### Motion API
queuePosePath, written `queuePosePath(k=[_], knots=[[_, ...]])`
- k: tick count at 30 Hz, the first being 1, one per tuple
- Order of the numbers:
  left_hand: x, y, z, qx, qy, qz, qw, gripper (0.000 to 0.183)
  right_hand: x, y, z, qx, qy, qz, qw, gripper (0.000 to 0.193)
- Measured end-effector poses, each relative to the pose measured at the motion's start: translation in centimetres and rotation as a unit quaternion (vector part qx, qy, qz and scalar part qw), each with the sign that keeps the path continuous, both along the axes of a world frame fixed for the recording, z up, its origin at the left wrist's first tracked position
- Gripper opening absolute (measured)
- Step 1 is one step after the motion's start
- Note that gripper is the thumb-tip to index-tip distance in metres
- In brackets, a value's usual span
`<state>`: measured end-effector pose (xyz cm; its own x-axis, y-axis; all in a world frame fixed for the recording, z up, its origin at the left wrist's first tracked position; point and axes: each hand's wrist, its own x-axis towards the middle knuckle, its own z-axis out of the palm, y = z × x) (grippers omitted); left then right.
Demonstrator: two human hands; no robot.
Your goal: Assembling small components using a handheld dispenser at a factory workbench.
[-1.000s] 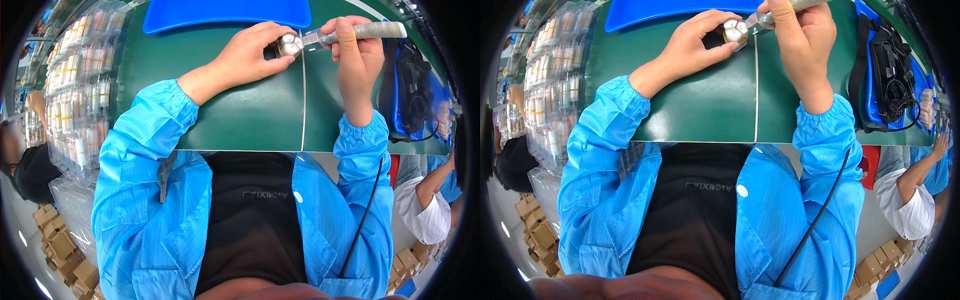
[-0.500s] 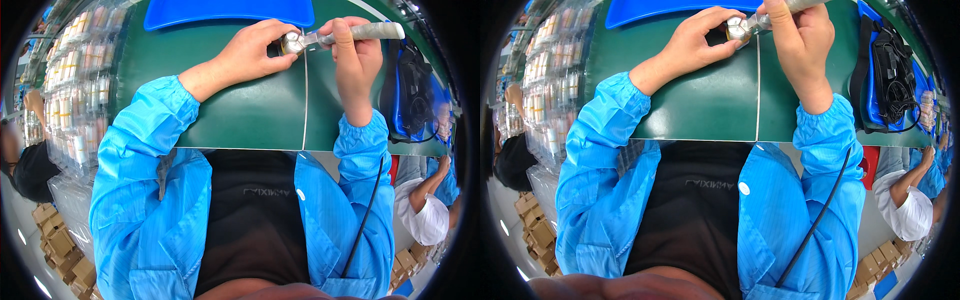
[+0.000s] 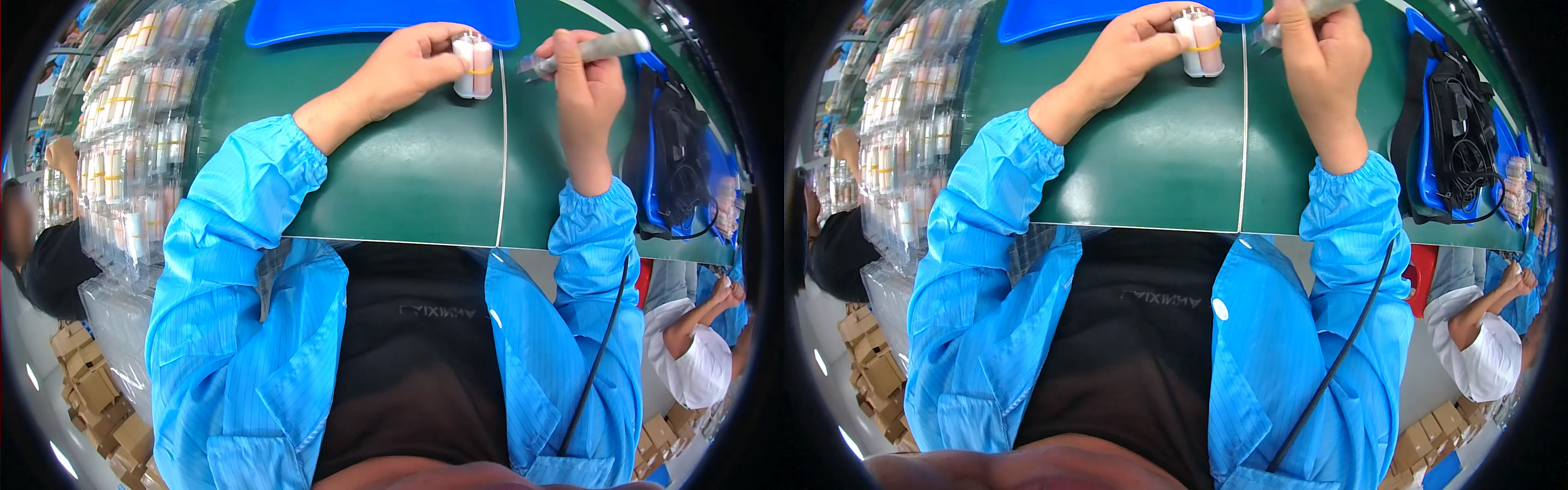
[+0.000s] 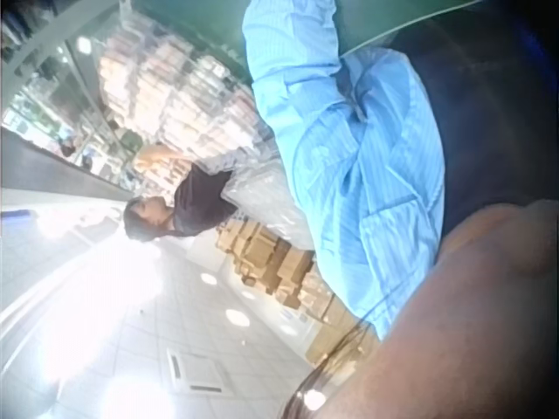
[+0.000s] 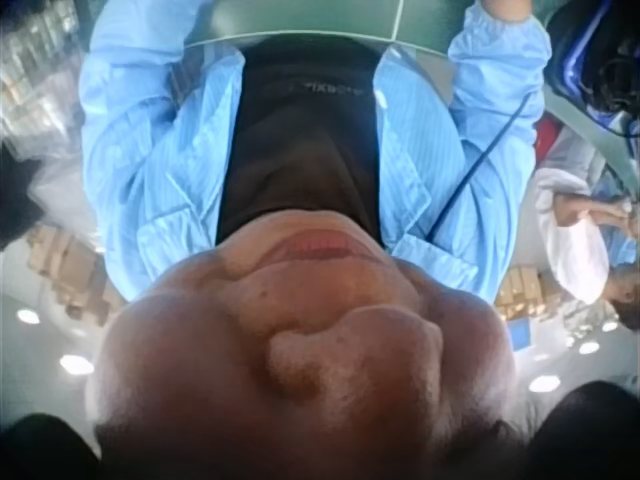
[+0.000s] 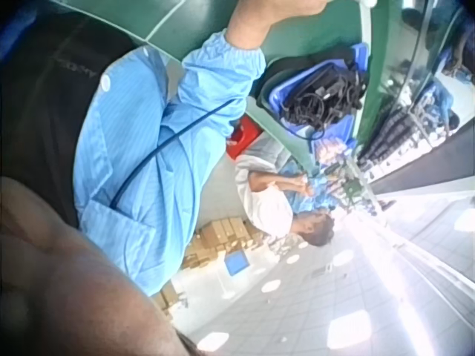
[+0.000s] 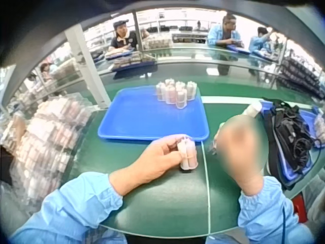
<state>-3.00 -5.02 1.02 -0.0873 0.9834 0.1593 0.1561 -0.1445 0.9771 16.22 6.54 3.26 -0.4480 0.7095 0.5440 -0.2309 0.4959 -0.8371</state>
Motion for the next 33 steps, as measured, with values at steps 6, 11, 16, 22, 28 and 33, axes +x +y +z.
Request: queuePosePath(k=[6, 11, 16, 22, 28, 33], knots=[[-0.8, -0.5, 1.3, -0.063, -0.329, -0.068, 0.940, 0.042, -0.5, -1.3, -0.8, 0.100, -0.126, -0.058, 0.985, 0.017], [-1.3, -0.7, 1.5, -0.072, -0.371, -0.110, 0.919, 0.044, -1.6, -1.1, -2.2, 0.126, -0.079, -0.044, 0.988, 0.021], [-2.1, -0.4, 1.0, -0.070, -0.407, -0.135, 0.901, 0.051, -2.2, -1.3, -2.4, 0.149, -0.107, -0.046, 0.982, 0.019], [-3.7, -2.6, 1.9, -0.054, -0.464, -0.145, 0.872, 0.054, -2.8, -1.5, -1.8, 0.149, -0.158, -0.052, 0.975, 0.022], [-4.0, -5.1, 11.2, -0.021, -0.121, -0.009, 0.992, 0.037, -1.3, -0.6, -3.7, 0.128, -0.141, -0.072, 0.979, 0.021], [-8.3, -6.1, 23.6, -0.075, 0.243, 0.130, 0.958, 0.023, -0.9, -0.7, -2.8, 0.105, -0.159, -0.036, 0.981, 0.023]])
